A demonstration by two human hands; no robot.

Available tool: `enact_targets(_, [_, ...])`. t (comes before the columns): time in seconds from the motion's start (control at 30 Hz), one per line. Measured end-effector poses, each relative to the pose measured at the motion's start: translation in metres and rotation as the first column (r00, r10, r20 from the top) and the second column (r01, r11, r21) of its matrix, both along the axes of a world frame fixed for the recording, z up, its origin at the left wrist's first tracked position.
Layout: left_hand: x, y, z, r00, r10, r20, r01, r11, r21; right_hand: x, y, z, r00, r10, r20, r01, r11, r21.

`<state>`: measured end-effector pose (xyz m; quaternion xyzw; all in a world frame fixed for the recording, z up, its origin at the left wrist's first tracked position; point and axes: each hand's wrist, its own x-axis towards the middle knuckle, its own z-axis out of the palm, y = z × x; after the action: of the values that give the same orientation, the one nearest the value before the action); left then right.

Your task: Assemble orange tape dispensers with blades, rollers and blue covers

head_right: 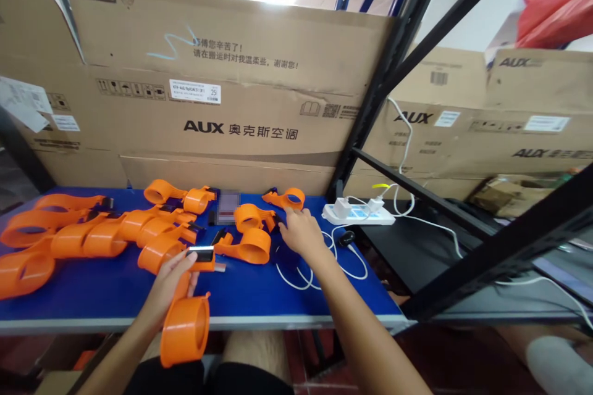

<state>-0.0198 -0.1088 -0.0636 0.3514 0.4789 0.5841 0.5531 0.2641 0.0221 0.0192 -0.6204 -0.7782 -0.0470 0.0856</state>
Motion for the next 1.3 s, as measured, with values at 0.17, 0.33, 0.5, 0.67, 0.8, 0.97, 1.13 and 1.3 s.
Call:
enact_targets(0.17, [0.0, 0.007, -0.008, 0.998, 0.038, 0.044, -0.036, 0.998, -0.047, -0.003, 0.019, -0.012, 0.999, 0.004, 0.044, -0.001, 0.997, -0.079])
enact_targets(0.33, [-0.001, 0.006, -0.008, 0.997, 0.043, 0.059, -0.039, 0.998, -0.058, -0.005, 0.025, -0.018, 0.997, 0.039, 0.064, -0.031, 0.991, -0.128])
enact_targets(0.5, [-0.001, 0.005, -0.007, 0.999, 0.023, 0.041, -0.022, 0.999, -0.025, 0.005, 0.028, -0.015, 0.996, -0.038, 0.08, 0.043, 0.997, -0.069])
enact_targets(0.67, [-0.001, 0.004, -0.007, 0.999, 0.027, 0.026, -0.027, 0.999, -0.029, 0.014, 0.035, -0.015, 0.986, -0.138, 0.094, 0.145, 0.987, -0.074])
enact_targets(0.8, [-0.001, 0.003, -0.007, 0.998, 0.031, 0.046, -0.03, 0.999, -0.041, 0.014, 0.038, -0.021, 0.99, -0.117, 0.076, 0.125, 0.987, -0.103])
enact_targets(0.97, [0.001, 0.003, -0.004, 0.999, 0.041, 0.036, -0.04, 0.999, -0.023, 0.006, 0.037, -0.023, 0.998, -0.059, 0.011, 0.06, 0.99, -0.128])
enact_targets(1.13, [0.001, 0.002, -0.003, 0.997, 0.062, 0.053, -0.059, 0.996, -0.061, 0.008, 0.036, -0.016, 0.994, -0.107, -0.025, 0.104, 0.991, -0.085])
enact_targets(1.3, [0.001, 0.003, -0.006, 0.997, 0.057, 0.054, -0.055, 0.998, -0.044, 0.024, 0.04, -0.013, 0.974, -0.224, -0.038, 0.22, 0.972, -0.084])
